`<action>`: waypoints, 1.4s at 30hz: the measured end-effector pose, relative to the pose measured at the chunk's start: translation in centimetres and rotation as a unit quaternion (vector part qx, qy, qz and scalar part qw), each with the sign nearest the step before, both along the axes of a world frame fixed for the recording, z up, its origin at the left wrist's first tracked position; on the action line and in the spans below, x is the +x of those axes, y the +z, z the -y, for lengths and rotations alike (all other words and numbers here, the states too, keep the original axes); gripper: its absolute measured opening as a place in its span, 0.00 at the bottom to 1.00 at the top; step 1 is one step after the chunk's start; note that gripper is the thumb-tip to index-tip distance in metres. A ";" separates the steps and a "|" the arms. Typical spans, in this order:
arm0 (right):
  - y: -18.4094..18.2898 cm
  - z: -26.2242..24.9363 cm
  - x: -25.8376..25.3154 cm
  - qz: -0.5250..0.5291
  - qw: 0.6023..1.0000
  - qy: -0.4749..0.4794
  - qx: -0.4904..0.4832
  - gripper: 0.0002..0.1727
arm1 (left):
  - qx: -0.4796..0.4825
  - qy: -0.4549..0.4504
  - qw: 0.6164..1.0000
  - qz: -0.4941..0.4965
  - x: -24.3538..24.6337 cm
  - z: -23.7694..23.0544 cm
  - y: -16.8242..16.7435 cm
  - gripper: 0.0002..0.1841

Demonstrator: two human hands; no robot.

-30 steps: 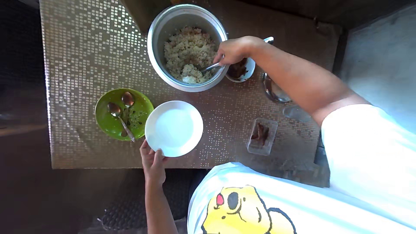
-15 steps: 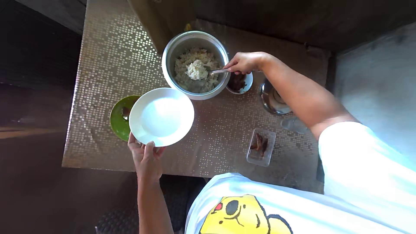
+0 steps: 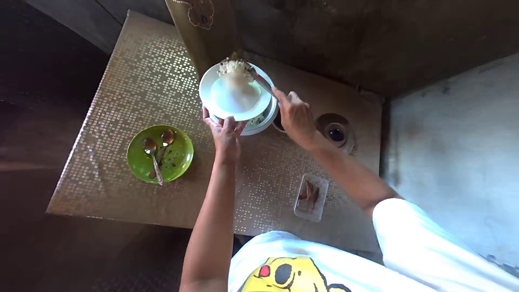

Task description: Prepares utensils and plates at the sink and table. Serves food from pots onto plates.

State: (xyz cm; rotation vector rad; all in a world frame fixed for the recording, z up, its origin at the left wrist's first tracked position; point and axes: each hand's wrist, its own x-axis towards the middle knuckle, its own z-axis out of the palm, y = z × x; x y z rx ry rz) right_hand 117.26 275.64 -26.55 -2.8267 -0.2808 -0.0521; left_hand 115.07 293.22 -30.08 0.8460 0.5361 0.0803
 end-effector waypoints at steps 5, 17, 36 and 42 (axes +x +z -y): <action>-1.9 -0.1 -2.9 0.044 0.998 0.007 0.047 0.28 | -0.001 -0.011 1.000 0.021 -0.1 0.3 -0.2 0.44; 1.5 2.6 -5.0 0.045 0.987 0.018 0.155 0.22 | -0.006 -0.017 0.998 0.058 -1.7 -1.0 -0.6 0.44; 4.9 3.4 -7.6 0.011 0.986 0.058 0.158 0.20 | 0.058 -0.062 0.996 0.037 -4.8 -4.2 -0.2 0.40; 5.1 3.1 -7.3 -0.037 0.983 0.081 0.162 0.21 | 0.033 -0.052 0.997 0.043 -5.1 -4.5 -0.1 0.41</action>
